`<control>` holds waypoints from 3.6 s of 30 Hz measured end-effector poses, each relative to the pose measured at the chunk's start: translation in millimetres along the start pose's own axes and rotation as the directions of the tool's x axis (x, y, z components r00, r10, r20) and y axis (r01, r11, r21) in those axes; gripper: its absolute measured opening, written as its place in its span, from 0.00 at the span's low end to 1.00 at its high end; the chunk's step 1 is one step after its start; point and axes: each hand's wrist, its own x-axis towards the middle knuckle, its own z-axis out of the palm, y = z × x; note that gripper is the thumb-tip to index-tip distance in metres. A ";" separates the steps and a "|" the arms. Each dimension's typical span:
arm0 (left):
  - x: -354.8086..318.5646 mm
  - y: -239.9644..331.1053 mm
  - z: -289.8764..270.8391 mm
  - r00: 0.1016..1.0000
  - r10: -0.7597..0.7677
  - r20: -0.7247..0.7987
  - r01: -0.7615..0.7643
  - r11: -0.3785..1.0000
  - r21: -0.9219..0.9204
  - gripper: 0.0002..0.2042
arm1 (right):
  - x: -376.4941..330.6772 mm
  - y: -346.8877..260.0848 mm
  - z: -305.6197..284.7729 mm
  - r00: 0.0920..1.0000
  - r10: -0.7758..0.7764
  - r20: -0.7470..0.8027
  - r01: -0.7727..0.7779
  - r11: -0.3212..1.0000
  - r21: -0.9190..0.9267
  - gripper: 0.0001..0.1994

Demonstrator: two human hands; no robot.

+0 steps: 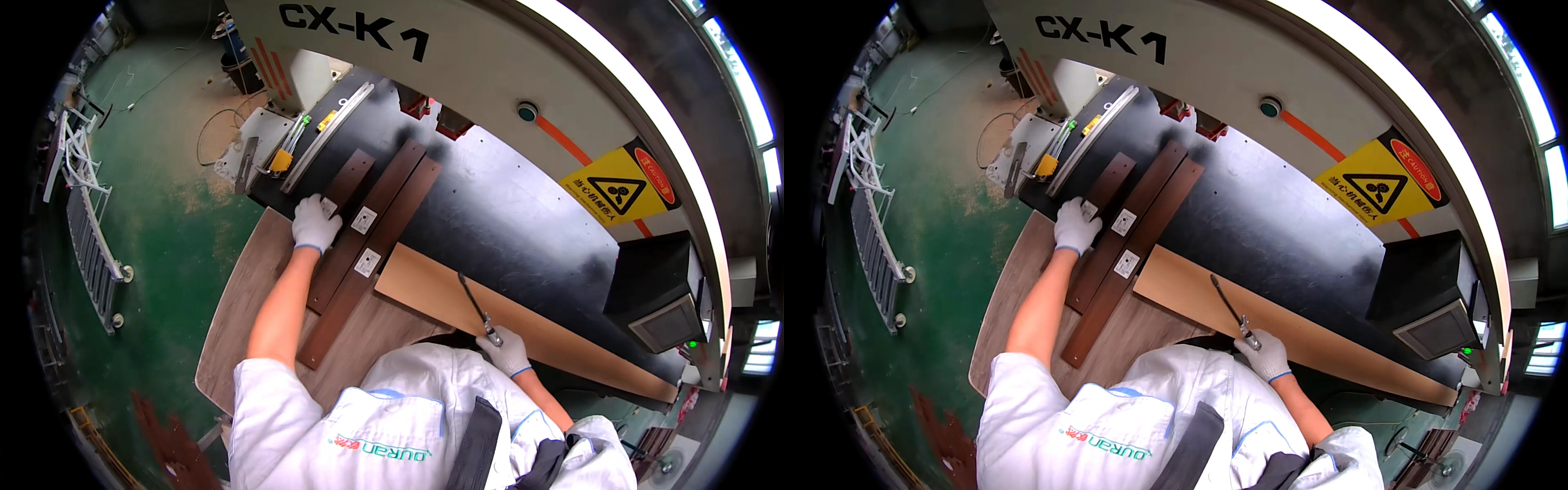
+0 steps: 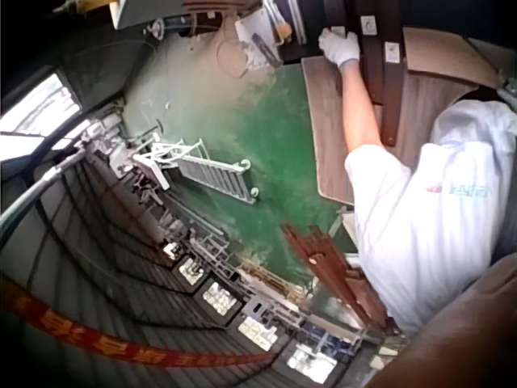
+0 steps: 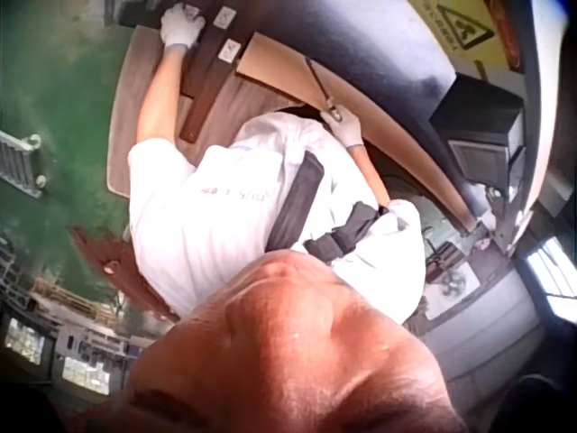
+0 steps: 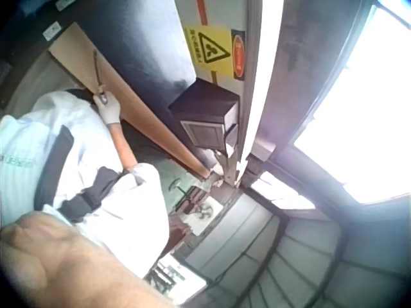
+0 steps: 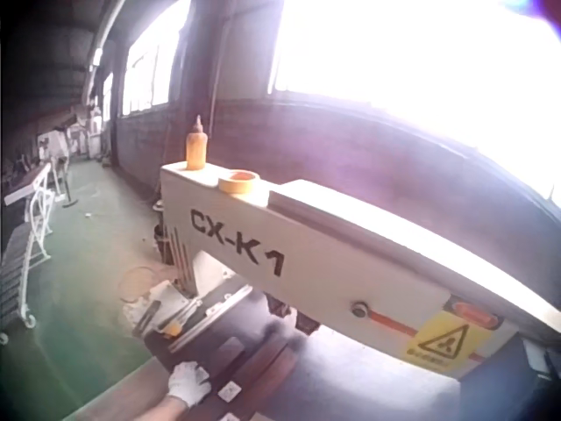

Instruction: The person places wood panels onto an edge-banding machine, using a compressed air nozzle to blow dust off the panels and the machine bed between pieces.

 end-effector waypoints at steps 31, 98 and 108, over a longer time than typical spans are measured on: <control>112.3 181.6 58.1 0.977 0.181 0.113 -0.197 0.968 0.154 0.60 | 31.0 -11.6 10.8 0.978 0.188 -0.094 -0.178 0.979 0.099 0.19; 124.3 207.5 101.1 0.987 0.112 0.115 -0.155 0.862 0.483 0.66 | 48.3 40.7 -26.1 0.912 0.385 0.143 -0.310 0.417 0.854 0.15; 60.1 90.2 74.9 0.954 0.225 -0.197 -0.231 0.973 -0.011 0.47 | 32.3 35.2 -15.7 0.928 0.363 0.085 -0.280 0.530 0.801 0.17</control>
